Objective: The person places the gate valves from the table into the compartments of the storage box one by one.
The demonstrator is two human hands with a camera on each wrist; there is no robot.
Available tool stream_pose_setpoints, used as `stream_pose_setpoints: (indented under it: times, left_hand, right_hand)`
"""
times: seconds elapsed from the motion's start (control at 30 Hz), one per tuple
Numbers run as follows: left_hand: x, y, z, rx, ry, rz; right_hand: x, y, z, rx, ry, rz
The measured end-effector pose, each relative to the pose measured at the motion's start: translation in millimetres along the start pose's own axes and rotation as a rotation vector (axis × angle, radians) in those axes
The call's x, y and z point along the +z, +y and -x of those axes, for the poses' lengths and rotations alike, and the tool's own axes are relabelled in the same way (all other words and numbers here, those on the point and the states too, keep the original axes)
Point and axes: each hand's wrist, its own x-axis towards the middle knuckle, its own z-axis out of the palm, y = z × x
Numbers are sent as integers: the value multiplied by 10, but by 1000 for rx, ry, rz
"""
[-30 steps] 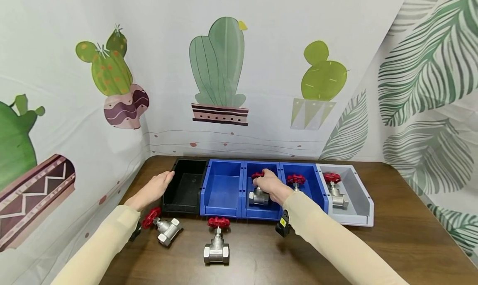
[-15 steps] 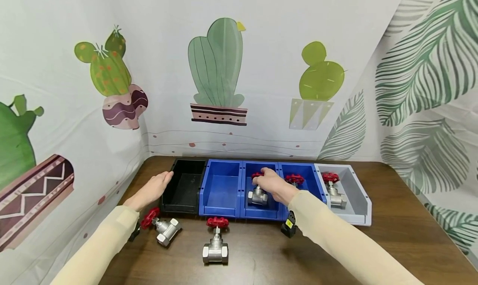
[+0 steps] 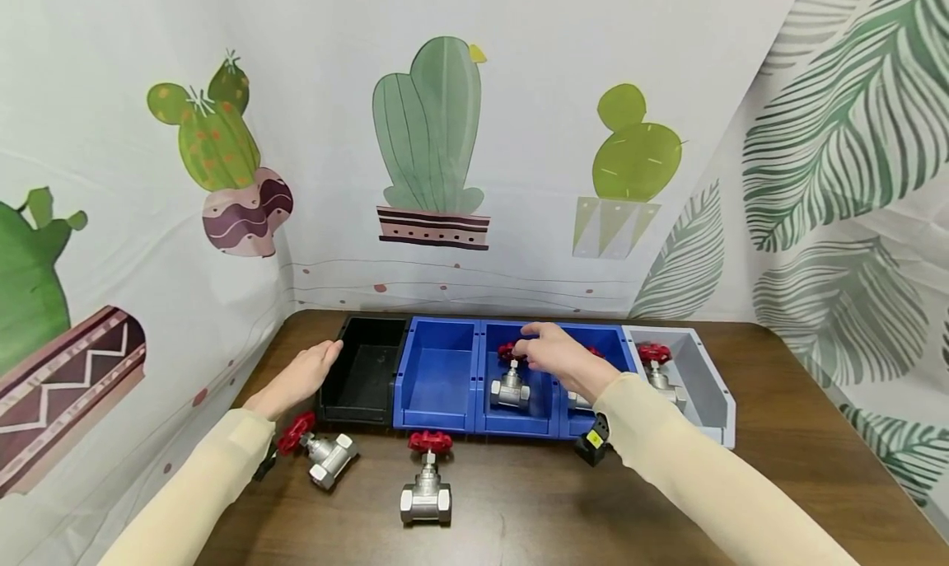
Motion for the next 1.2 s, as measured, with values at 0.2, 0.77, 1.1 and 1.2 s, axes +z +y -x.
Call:
stream_pose_setpoints:
  times: [0.2,0.77,1.1,1.2]
  left_hand:
    - [1,3,-6,-2,3,2]
    - [4,-20,8,27,-5,-13]
    - [3,-24,17,38,-1,-24]
    - [16,-28,16,36,3,-22]
  right_hand:
    - [-55,56,-1,-30,33,-36]
    - [-372,199,169,-85,54,-201]
    - [-820,237,297,-120,86,-139]
    - [-997,244,348,-110,99,-85]
